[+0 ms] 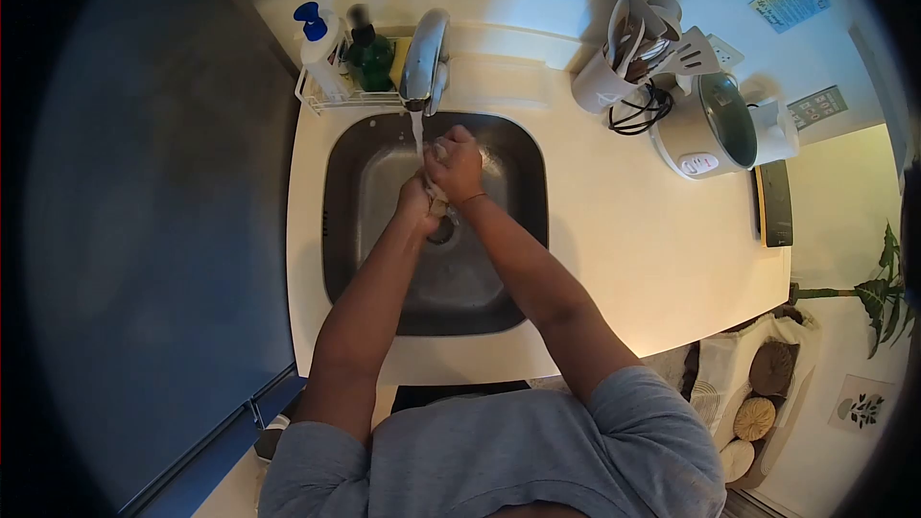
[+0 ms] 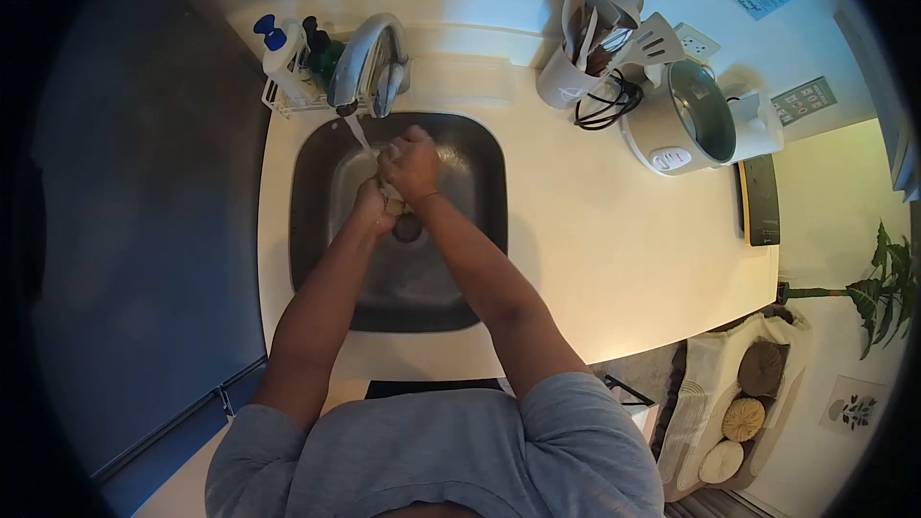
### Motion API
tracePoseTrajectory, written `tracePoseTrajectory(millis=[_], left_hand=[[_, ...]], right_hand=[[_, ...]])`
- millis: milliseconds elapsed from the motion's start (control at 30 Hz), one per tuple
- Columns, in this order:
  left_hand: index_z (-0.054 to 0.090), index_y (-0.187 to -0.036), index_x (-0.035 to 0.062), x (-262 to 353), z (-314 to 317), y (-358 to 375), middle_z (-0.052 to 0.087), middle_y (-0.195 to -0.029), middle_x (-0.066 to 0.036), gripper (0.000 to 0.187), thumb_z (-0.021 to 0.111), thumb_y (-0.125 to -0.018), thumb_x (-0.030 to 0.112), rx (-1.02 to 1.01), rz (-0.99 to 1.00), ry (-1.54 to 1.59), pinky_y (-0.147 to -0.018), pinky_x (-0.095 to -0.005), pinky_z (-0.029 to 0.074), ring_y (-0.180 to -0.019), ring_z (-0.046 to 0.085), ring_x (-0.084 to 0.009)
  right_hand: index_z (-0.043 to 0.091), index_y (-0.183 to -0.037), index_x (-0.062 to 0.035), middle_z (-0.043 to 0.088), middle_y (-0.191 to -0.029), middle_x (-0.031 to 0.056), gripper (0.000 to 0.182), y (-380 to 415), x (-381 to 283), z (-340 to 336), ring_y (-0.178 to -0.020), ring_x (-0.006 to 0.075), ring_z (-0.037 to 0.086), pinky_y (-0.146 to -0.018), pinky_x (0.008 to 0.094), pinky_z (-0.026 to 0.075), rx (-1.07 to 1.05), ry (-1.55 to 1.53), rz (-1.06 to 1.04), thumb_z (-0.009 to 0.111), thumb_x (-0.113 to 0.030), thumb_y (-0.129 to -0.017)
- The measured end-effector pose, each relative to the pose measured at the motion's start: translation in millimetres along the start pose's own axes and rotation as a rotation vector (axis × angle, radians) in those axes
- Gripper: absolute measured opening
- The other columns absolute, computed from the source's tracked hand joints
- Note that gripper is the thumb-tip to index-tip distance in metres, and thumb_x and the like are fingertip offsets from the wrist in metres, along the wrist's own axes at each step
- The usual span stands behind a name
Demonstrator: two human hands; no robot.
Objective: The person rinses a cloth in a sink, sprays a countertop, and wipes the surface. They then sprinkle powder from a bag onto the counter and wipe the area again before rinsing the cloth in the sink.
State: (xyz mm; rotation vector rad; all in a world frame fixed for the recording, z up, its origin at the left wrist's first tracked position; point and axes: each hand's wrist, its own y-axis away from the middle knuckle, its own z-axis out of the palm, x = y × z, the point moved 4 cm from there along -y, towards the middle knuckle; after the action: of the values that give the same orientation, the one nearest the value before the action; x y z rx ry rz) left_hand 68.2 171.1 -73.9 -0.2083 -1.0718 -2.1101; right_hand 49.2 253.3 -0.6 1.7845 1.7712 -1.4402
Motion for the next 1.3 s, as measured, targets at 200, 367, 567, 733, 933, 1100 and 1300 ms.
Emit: tracePoseTrajectory(millis=[200, 367, 567, 733, 933, 1100, 1300], left_hand=[[0.051, -0.106, 0.0091, -2.2, -36.3, -29.6, 0.055, -0.105, -0.005, 0.033, 0.044, -0.087, 0.034, -1.005, 0.383, 0.275, -0.076, -0.0328, 0.047, -0.091, 0.056, -0.0176], [0.053, -0.103, 0.0093, 4.8, -5.8, 18.4, 0.054, -0.107, -0.004, 0.024, 0.049, -0.084, 0.024, -0.010, -0.108, 0.061, -0.078, -0.0323, 0.046, -0.093, 0.054, -0.0162], [0.047, -0.121, 0.0090, 73.2, -10.5, 11.8, 0.054, -0.102, -0.006, 0.035, 0.047, -0.086, 0.012, -0.057, 0.294, -0.269, -0.075, -0.0323, 0.048, -0.087, 0.056, -0.0203], [0.043, -0.127, 0.0121, 95.7, -38.7, 26.2, 0.051, -0.113, -0.008, 0.041, 0.046, -0.086, 0.012, -0.089, 0.353, -0.210, -0.081, -0.0356, 0.046, -0.093, 0.054, -0.0196], [0.050, -0.114, 0.0092, 18.1, -23.6, 4.3, 0.054, -0.108, -0.008, 0.033, 0.050, -0.085, 0.024, -0.005, 0.043, 0.168, -0.078, -0.0355, 0.048, -0.092, 0.056, -0.0195], [0.052, -0.104, 0.0096, 1.0, -19.6, -8.3, 0.056, -0.101, -0.004, 0.030, 0.053, -0.083, 0.030, -0.030, -0.039, 0.004, -0.080, -0.0358, 0.046, -0.093, 0.056, -0.0194], [0.053, -0.100, 0.0093, 3.5, -9.2, -12.1, 0.057, -0.097, -0.004, 0.029, 0.053, -0.082, 0.032, -0.147, -0.036, 0.056, -0.078, -0.0331, 0.047, -0.091, 0.056, -0.0172]], right_hand=[[0.061, -0.094, -0.0014, 0.060, -0.097, 0.0163, 0.038, 41.0, -0.1, 34.3, -0.089, 0.0334, 0.056, -0.077, 0.0413, 0.044, -0.485, 0.391, 0.222, 0.060, -0.035, -0.076], [0.063, -0.077, -0.0006, 0.060, -0.078, 0.0194, 0.037, 4.0, 20.5, 11.9, -0.075, 0.0342, 0.057, -0.068, 0.0409, 0.045, -0.373, 0.049, 0.285, 0.063, -0.036, -0.068], [0.064, -0.089, 0.0005, 0.063, -0.085, 0.0158, 0.053, 52.2, 73.5, 28.8, -0.080, 0.0302, 0.059, -0.076, 0.0385, 0.044, -0.497, -1.046, 1.063, 0.060, -0.050, -0.073], [0.058, -0.104, -0.0043, 0.059, -0.100, 0.0112, 0.047, 38.5, 58.3, -38.0, -0.093, 0.0179, 0.056, -0.080, 0.0293, 0.043, -0.823, -0.373, 0.708, 0.065, -0.040, -0.075], [0.063, -0.073, -0.0057, 0.062, -0.071, 0.0061, 0.017, 35.2, -17.9, 4.7, -0.070, 0.0193, 0.059, -0.072, 0.0338, 0.047, -0.249, -1.031, 0.620, 0.065, -0.023, -0.071], [0.058, -0.071, -0.0048, 0.059, -0.075, 0.0112, 0.020, 28.2, -38.6, 18.2, -0.078, 0.0244, 0.058, -0.075, 0.0349, 0.043, -0.356, 0.038, -0.037, 0.067, -0.021, -0.065], [0.058, -0.063, -0.0050, 0.058, -0.066, 0.0139, 0.017, 15.5, -15.6, 11.7, -0.072, 0.0340, 0.058, -0.066, 0.0385, 0.046, 0.071, -0.161, 0.147, 0.064, -0.021, -0.058]])
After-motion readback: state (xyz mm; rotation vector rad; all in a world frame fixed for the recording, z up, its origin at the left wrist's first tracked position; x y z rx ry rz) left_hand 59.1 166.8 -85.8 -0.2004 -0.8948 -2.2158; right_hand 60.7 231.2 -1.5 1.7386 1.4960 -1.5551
